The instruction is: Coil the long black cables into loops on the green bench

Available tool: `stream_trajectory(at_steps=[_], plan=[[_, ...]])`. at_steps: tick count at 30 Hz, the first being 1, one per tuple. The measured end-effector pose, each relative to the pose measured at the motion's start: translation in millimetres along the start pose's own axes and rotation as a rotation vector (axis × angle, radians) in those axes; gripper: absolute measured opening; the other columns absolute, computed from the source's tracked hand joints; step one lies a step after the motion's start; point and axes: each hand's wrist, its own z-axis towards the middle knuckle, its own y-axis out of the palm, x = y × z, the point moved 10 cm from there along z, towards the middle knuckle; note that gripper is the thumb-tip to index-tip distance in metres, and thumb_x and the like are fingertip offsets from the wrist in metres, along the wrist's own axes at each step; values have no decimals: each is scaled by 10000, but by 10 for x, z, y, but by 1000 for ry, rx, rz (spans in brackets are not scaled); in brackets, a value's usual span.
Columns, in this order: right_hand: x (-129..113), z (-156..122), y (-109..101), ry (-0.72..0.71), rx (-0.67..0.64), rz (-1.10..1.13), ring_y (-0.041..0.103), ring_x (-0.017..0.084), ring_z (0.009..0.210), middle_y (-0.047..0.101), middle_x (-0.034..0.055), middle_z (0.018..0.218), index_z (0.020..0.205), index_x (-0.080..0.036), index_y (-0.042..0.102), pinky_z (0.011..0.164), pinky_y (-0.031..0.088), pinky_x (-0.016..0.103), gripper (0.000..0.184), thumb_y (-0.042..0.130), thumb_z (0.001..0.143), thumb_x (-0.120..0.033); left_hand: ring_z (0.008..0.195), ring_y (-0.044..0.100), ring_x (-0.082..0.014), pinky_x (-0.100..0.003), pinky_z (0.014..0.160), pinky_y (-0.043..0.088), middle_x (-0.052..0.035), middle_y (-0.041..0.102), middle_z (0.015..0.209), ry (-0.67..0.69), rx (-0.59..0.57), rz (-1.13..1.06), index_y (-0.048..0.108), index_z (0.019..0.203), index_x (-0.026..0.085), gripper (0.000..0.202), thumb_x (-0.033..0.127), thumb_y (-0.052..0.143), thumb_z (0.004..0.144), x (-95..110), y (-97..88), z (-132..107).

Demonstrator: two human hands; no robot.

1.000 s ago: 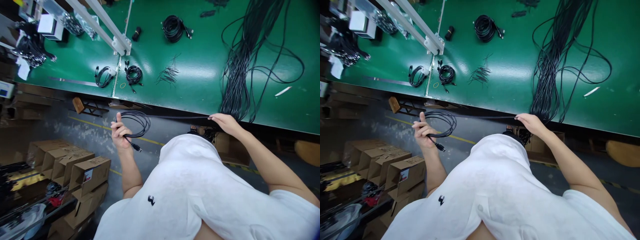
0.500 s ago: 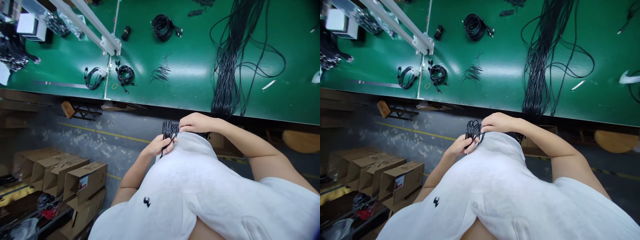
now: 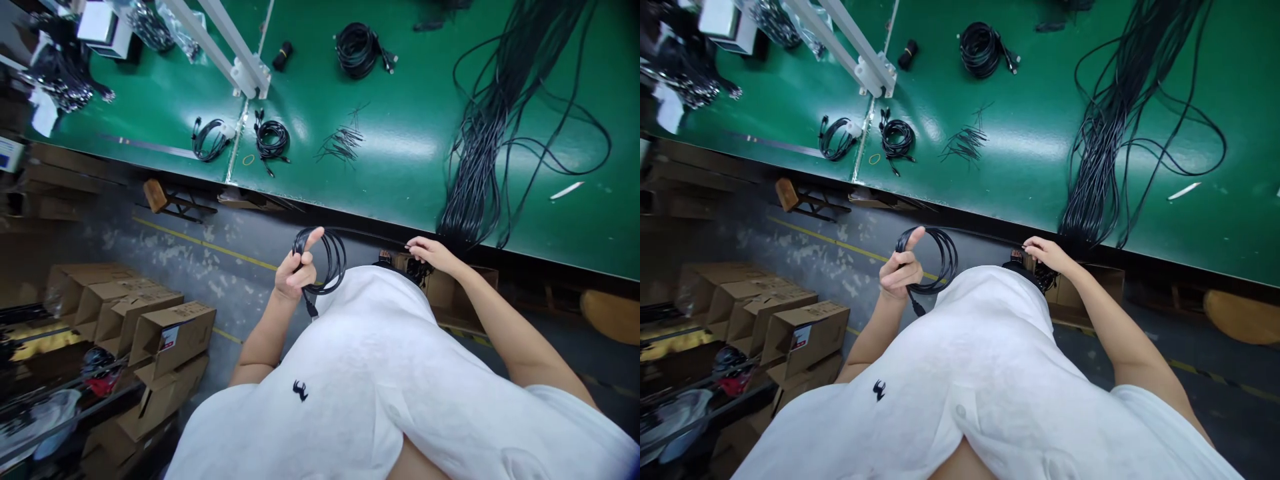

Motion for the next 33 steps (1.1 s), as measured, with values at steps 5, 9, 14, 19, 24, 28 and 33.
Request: stream_trajectory(at_steps=[5,9,14,19,24,28,33], plan=[[-419,-217,167,-116,44,-636,628,204,732,685,109,911,957,-177,630,552,369,278,332,398,957,-414,282,337,-2,-94,318,268,114,468,468,154,21,65,594,1233,230,360,328,624,888,236,-102,139],[-1315,-456,659,-568,-142,-897,582,175,693,640,94,809,832,-172,629,557,299,286,395,342,1008,-378,686,690,-142,-213,615,538,-65,717,793,26,15,426,638,1009,128,381,395,755,763,-141,-142,352],[-1924,-322,806,-743,-155,-943,536,169,656,612,76,744,804,-153,639,591,287,311,428,348,1015,-386,937,670,-208,-332,884,497,-121,714,974,-174,-231,832,667,924,116,368,469,671,818,-823,-19,364],[-2042,-397,482,-817,93,-788,590,201,828,666,96,912,933,-169,683,777,398,354,259,485,966,-332,683,546,-124,-277,726,455,-22,595,711,-345,-438,789,674,945,99,363,446,650,844,-1057,9,106],[-1827,-641,281,-671,289,-461,621,210,874,681,82,955,1088,-203,655,795,480,355,226,547,922,-310,580,487,-109,-266,611,439,13,514,621,-335,-349,473,618,888,118,374,452,732,765,-892,41,10],[-2164,-448,613,-751,134,-382,538,273,1194,577,170,1289,1321,-164,532,966,450,431,457,553,904,-349,549,502,-123,-274,559,427,-16,543,606,-516,-589,489,626,862,115,382,470,727,763,-1005,386,-222],[-2419,4,840,-721,-23,-12,617,196,910,683,61,903,985,-208,674,902,462,373,197,562,875,-328,498,444,-92,-240,493,368,19,492,565,-332,-544,675,604,834,129,347,466,683,814,-633,458,-239]])
